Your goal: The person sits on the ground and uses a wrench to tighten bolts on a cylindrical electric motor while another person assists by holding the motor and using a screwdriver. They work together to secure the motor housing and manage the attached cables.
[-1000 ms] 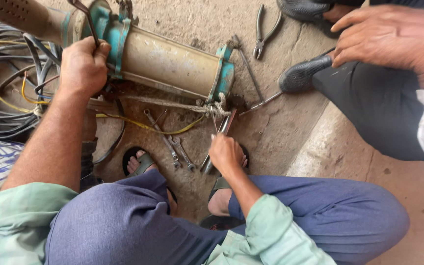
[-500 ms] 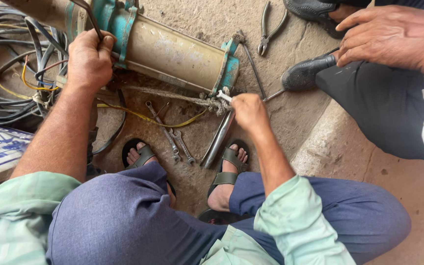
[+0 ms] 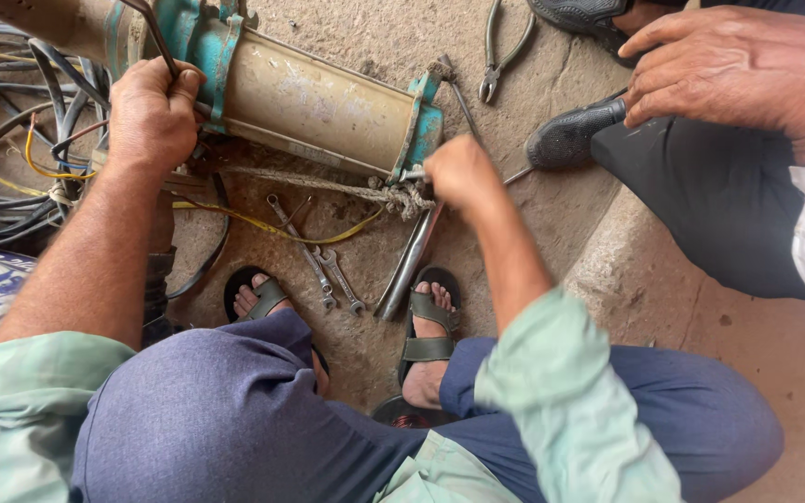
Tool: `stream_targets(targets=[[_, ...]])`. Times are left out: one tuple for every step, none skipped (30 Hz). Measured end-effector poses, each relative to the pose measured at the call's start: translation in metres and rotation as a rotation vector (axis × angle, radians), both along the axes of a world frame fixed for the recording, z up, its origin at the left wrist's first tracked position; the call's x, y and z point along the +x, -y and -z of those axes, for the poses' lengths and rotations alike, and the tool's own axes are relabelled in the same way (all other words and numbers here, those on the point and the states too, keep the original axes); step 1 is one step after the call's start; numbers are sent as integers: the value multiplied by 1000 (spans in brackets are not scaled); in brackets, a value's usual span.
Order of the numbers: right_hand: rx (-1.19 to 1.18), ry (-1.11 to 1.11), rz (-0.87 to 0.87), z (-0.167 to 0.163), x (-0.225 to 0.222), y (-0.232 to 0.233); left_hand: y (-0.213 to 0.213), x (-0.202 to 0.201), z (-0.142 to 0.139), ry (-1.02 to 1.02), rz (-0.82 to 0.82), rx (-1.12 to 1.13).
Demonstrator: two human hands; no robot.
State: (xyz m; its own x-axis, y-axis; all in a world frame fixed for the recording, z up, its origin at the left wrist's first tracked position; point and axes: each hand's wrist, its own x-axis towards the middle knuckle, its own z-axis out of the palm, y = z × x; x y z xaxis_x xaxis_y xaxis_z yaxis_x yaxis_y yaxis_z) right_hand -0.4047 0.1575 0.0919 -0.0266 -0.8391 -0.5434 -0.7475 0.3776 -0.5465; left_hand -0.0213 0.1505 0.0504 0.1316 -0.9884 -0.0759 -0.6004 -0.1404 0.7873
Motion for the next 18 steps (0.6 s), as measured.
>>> stream_targets(targets=[[-19,-98,-43,-1,3,-28,1,0,-3,-38,-4,54],[-300,-81,-49,3,15,-60,4,0,-5,-79,-5,107],[-140,-123,79,9,30,-95,7,0,-7,-126,-9,160],[-86,-143,54,19,44,-120,12,1,-8,-39,51,143],[-95,-252,-3,32,50,-133,16,5,-10,52,109,130],[-99,-361,-55,46,53,-141,21,8,-11,144,175,122],[-41,-341,-15,59,50,-142,27,10,-10,188,208,140],[17,-320,28,71,49,-141,33,12,-10,233,244,157],[76,-302,67,81,46,-138,39,14,-8,275,277,176],[24,-300,85,90,45,-135,42,15,-7,313,318,155],[-37,-292,90,98,45,-128,46,16,-6,356,344,130],[-89,-276,93,104,46,-125,46,19,-6,405,370,116],[-56,-229,102,109,48,-124,43,21,-5,379,340,136],[-23,-184,116,113,47,-120,42,19,-2,353,313,154],[1,-138,124,117,47,-119,39,17,1,328,278,164],[-11,-219,71,119,49,-119,35,16,4,312,228,135],[-32,-297,18,122,49,-120,31,13,8,299,176,100],[-61,-375,-27,123,49,-121,28,12,12,309,172,48]])
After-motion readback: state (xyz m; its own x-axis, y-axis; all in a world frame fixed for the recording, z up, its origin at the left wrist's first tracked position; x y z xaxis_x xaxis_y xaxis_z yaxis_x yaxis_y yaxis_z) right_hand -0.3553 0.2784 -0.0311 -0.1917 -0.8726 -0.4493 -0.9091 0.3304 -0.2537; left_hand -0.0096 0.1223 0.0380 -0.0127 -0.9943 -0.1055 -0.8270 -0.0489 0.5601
